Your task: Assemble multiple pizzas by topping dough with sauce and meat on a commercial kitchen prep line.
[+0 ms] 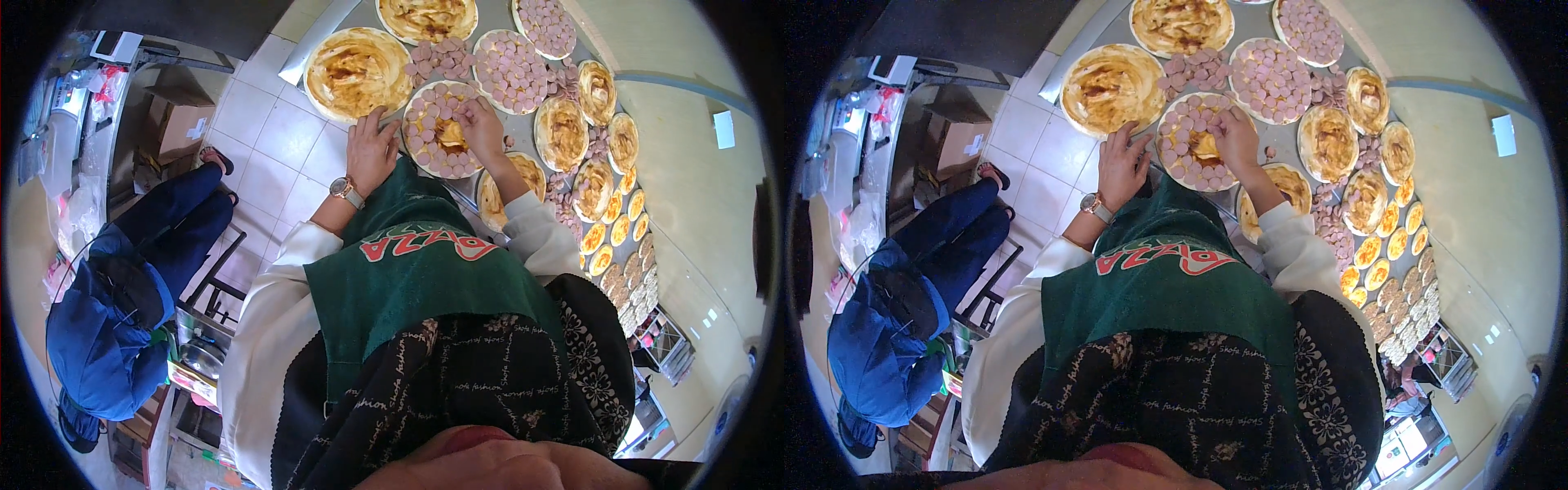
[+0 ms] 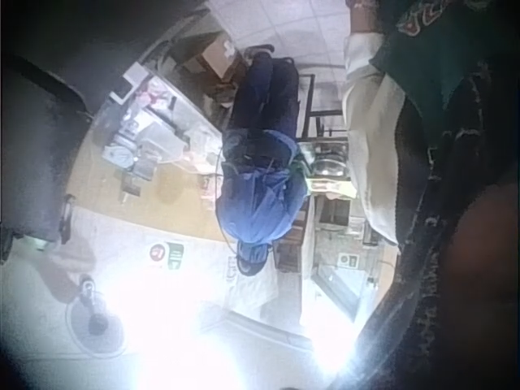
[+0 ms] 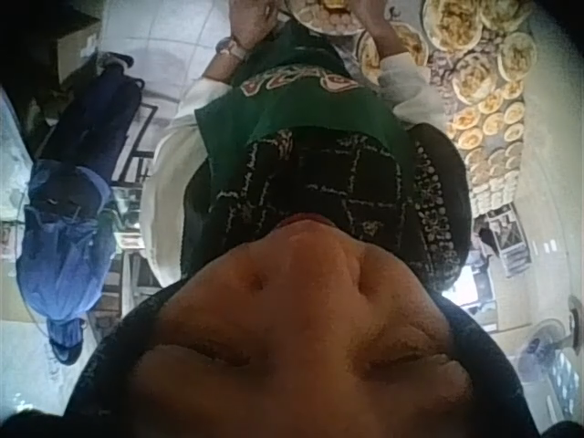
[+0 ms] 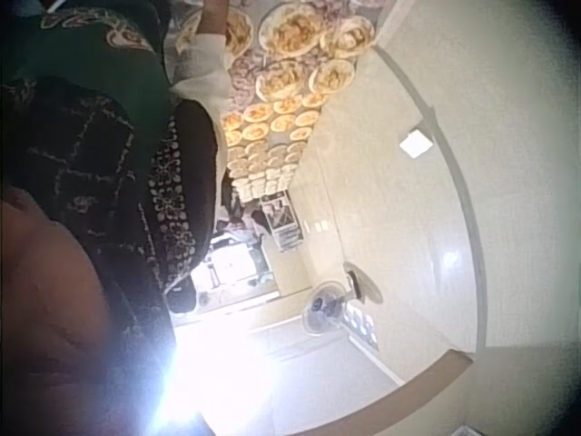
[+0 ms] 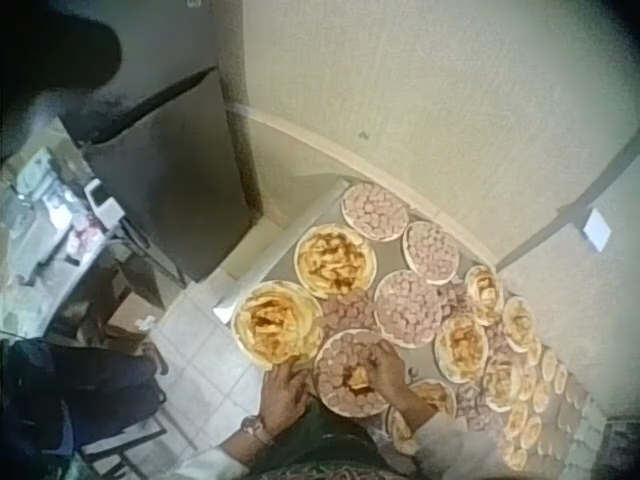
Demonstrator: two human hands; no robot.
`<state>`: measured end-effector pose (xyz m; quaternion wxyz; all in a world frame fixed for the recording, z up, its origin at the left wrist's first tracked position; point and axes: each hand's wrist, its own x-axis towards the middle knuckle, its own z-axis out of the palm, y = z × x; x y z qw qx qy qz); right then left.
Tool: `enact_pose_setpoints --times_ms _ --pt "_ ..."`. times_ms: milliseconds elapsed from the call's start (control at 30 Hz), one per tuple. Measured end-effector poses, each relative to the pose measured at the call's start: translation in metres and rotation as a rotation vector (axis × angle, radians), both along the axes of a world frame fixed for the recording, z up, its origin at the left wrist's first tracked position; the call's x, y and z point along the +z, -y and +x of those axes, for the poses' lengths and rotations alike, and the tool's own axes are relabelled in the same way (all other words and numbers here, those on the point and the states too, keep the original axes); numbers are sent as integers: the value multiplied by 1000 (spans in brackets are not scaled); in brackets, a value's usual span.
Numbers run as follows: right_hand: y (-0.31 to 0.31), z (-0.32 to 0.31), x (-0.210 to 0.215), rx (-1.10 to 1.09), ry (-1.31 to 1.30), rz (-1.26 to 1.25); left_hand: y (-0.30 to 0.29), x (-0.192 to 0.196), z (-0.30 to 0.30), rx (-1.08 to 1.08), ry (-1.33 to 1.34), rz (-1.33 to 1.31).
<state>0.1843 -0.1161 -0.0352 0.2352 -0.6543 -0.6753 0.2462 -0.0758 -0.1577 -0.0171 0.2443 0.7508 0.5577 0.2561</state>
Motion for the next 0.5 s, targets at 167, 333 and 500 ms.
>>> enact_pose_setpoints --times_ms 167,333,500 --pt "-8 0 13 42 125 -4 -25 2 -1 -16 14 66" --pt "-65 -12 17 183 230 313 -78 -13 11 -64 -52 211" --pt "-106 -22 13 309 538 265 -132 -15 40 -144 -137 263"
